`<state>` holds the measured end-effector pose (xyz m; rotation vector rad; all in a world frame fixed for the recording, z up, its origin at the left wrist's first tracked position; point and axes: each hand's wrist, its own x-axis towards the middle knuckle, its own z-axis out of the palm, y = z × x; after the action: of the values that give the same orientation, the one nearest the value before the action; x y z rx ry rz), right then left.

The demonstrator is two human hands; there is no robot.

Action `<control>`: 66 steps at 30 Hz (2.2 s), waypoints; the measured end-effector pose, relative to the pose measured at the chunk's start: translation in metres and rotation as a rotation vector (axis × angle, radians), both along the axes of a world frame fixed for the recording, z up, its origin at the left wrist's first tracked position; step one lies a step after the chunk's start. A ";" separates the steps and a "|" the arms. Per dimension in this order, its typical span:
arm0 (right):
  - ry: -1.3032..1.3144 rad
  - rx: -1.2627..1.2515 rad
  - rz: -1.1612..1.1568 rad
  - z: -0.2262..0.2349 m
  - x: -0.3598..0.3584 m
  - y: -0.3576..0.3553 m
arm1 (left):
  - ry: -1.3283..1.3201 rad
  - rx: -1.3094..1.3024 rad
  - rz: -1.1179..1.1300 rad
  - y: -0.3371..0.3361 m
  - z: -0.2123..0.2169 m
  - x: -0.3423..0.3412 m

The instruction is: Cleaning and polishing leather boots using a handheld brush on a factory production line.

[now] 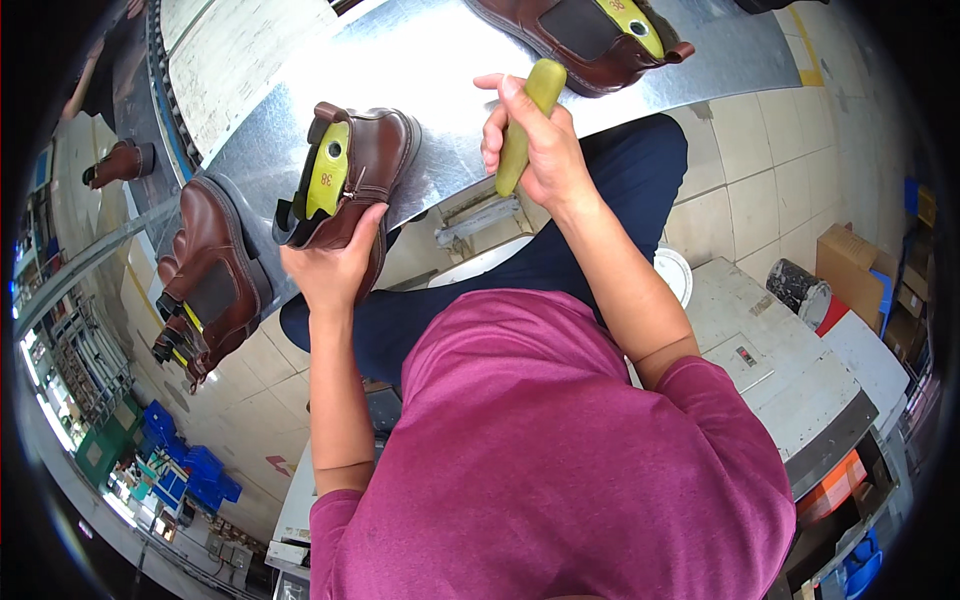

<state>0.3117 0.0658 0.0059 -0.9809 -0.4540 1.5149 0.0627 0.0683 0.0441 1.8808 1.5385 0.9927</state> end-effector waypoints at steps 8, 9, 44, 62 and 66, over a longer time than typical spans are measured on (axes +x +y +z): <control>-0.313 0.043 0.037 -0.007 -0.011 0.021 | -0.276 -0.238 0.142 -0.014 -0.005 -0.025; -0.511 0.065 0.023 -0.011 -0.012 0.020 | -0.266 -0.225 0.172 -0.017 -0.001 -0.027; -0.221 0.193 0.506 0.052 -0.140 -0.008 | -0.628 -0.040 0.175 -0.122 -0.002 -0.089; -0.142 0.122 0.515 0.042 -0.128 -0.007 | -0.099 0.199 0.054 -0.115 -0.001 -0.100; -0.524 0.130 0.506 0.027 -0.123 0.019 | -0.420 0.023 0.341 -0.075 0.012 -0.059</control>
<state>0.1887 0.0851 0.0333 -1.2174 -1.2339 1.6294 0.0033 -0.0066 0.0561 1.3288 1.6119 1.4523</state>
